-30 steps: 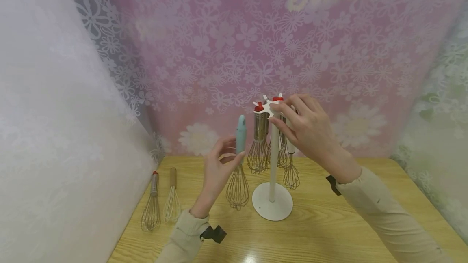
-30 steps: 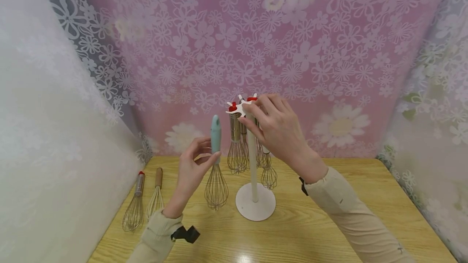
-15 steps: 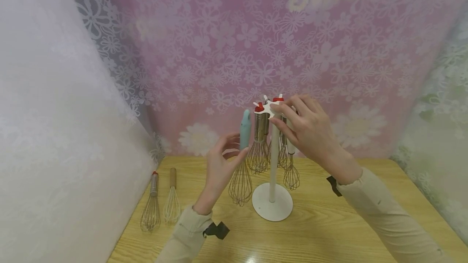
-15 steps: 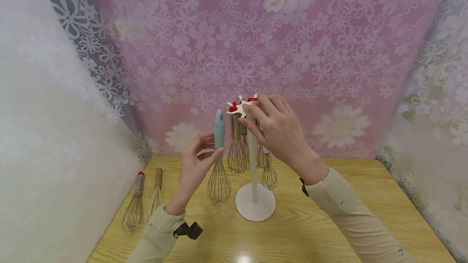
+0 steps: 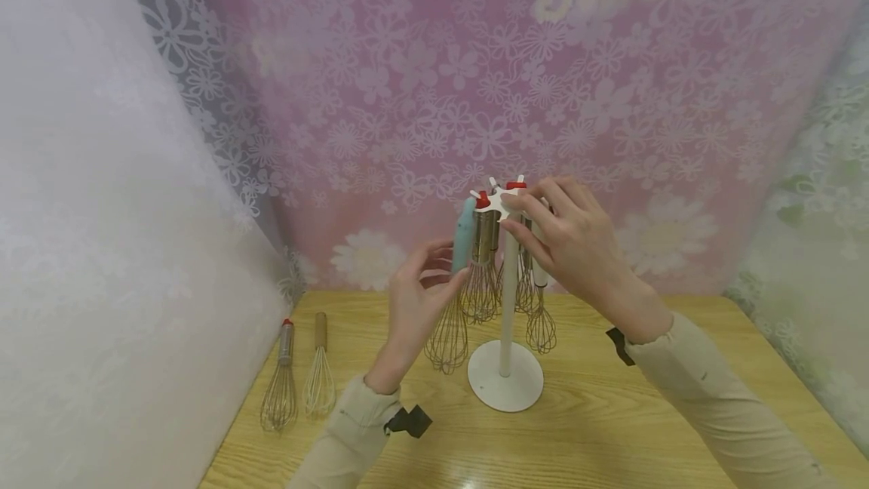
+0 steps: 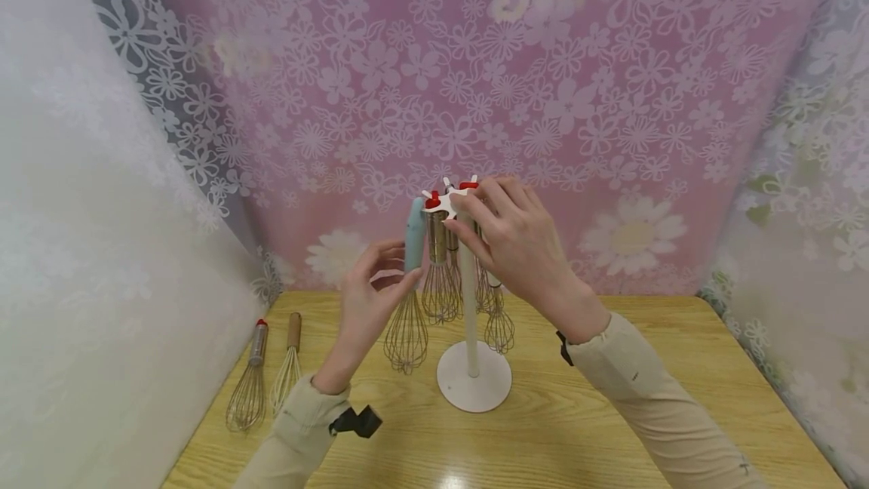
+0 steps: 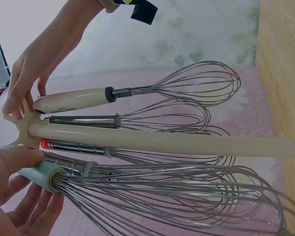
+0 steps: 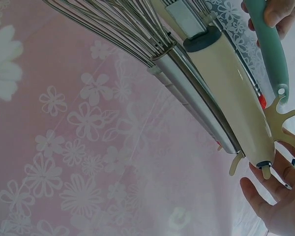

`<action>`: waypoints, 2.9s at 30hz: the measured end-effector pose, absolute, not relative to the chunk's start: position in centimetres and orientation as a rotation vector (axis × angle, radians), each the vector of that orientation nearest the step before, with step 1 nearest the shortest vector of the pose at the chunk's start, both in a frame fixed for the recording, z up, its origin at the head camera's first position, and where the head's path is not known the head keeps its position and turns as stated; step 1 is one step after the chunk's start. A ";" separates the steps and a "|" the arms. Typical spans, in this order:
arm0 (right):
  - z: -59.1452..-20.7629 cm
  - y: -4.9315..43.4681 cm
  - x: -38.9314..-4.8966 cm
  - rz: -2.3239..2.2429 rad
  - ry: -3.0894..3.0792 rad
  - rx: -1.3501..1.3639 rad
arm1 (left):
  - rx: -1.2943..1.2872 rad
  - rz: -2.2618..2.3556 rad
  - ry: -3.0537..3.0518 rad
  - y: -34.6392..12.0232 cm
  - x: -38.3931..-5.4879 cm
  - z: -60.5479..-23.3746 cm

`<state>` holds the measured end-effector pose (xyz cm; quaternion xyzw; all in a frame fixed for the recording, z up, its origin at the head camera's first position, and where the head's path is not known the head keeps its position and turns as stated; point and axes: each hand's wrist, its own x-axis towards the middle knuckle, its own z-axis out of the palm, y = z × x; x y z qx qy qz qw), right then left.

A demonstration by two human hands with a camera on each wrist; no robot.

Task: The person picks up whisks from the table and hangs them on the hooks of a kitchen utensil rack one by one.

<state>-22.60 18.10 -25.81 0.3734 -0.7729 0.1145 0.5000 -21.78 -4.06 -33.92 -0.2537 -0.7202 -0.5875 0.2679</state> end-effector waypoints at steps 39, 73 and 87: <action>-25.6 17.4 -22.5 0.267 -1.844 0.828 | -0.671 -1.228 -1.934 -2.6 -22.4 -33.7; -25.1 20.7 -22.9 0.414 -1.975 0.992 | -0.657 -1.316 -1.971 -1.3 -22.7 -34.3; -25.5 21.0 -23.0 0.396 -1.982 0.987 | -0.656 -1.345 -1.971 -0.9 -22.8 -34.5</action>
